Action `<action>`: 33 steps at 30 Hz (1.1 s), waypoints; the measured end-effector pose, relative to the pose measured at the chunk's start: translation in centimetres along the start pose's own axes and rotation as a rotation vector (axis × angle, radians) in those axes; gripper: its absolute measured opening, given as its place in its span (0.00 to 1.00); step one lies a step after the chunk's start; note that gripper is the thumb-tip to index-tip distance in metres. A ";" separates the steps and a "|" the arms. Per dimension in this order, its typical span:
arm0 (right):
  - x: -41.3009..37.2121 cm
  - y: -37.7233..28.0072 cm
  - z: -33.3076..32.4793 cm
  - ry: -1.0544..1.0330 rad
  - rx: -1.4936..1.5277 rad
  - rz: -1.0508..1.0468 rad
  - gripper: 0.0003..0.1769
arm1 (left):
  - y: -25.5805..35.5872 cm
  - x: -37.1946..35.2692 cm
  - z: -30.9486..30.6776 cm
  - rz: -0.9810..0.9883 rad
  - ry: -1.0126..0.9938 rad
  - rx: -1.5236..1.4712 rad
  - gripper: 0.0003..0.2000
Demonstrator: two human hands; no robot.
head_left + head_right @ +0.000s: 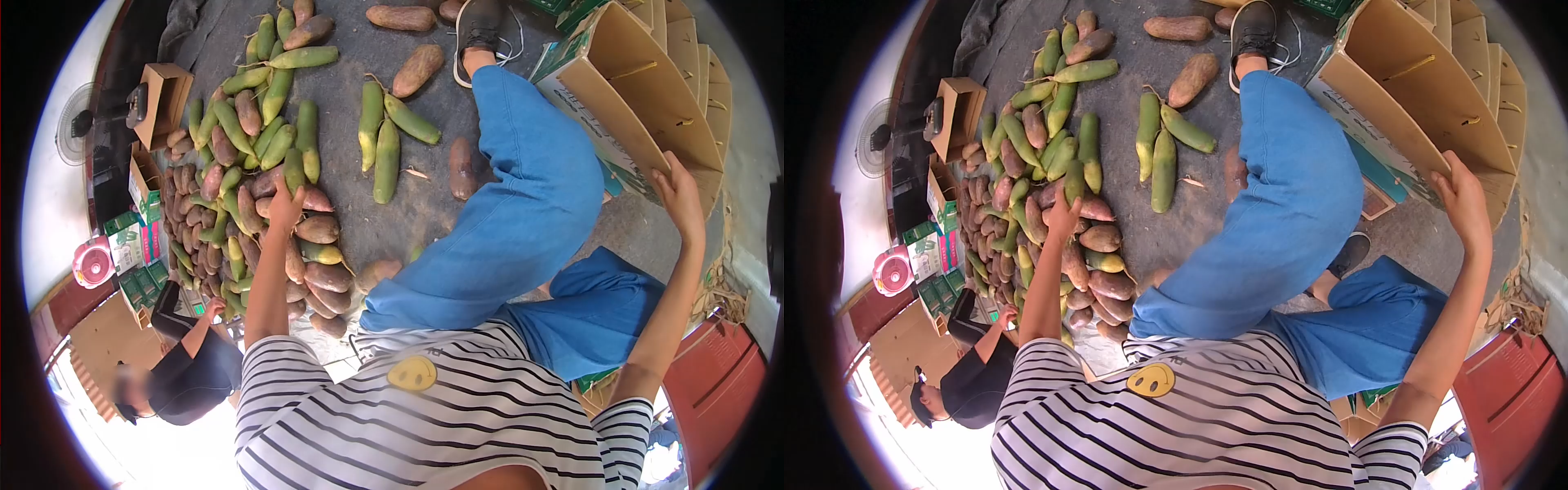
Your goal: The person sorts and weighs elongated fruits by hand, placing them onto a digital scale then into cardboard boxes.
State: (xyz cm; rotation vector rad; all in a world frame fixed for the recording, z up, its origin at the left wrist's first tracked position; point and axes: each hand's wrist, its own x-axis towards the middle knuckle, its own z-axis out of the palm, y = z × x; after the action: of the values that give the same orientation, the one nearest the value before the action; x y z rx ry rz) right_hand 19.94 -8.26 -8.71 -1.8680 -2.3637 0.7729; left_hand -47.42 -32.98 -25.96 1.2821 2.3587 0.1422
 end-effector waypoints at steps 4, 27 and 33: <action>0.2 0.6 0.7 0.072 0.072 -0.054 0.15 | 2.6 -3.4 2.6 0.175 -0.204 -0.332 0.27; -0.8 -0.7 0.3 0.030 -0.108 -0.041 0.12 | 51.9 -2.1 -4.7 1.098 0.086 -0.592 0.25; -0.7 -0.5 0.5 0.050 0.043 -0.032 0.12 | 31.4 4.4 4.0 0.449 0.326 -0.506 0.21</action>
State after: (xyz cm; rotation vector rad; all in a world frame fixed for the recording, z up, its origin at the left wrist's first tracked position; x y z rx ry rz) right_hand 19.55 -9.14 -8.75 -1.8069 -2.3218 0.7583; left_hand -23.53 -12.17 -21.65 1.5746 2.0284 1.0828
